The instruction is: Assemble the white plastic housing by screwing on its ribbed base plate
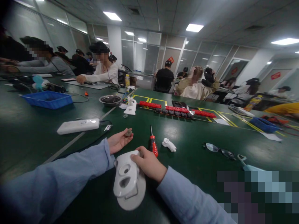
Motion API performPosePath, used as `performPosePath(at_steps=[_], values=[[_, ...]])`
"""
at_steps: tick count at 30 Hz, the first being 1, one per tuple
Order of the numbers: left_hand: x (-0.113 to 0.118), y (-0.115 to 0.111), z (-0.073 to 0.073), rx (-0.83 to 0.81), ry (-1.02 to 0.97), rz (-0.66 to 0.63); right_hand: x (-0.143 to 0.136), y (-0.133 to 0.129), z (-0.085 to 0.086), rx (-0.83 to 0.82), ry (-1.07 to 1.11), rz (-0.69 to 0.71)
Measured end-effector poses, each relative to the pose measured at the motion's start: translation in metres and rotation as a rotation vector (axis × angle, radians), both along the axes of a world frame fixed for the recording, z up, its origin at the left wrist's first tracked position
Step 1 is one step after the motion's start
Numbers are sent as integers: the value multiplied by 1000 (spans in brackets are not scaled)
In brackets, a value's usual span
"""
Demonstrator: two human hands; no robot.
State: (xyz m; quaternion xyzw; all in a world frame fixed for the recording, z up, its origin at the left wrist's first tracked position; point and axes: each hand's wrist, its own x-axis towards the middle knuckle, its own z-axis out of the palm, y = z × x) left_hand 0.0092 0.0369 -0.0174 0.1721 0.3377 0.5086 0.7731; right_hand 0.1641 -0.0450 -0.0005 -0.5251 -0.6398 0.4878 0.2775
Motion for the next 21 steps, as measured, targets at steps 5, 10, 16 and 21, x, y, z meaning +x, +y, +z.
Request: performPosePath(at_steps=[5,10,16,21], values=[[-7,-3,13,-24,49,-109,5,-1,29,385,-658,-38],[-10,-21,31,-12,41,-174,-11,7,40,817,-638,-45],[0,-47,35,-57,-50,-194,-22,19,35,983,-694,-23],[6,-52,31,-113,-39,-181,-21,17,26,968,-788,11]])
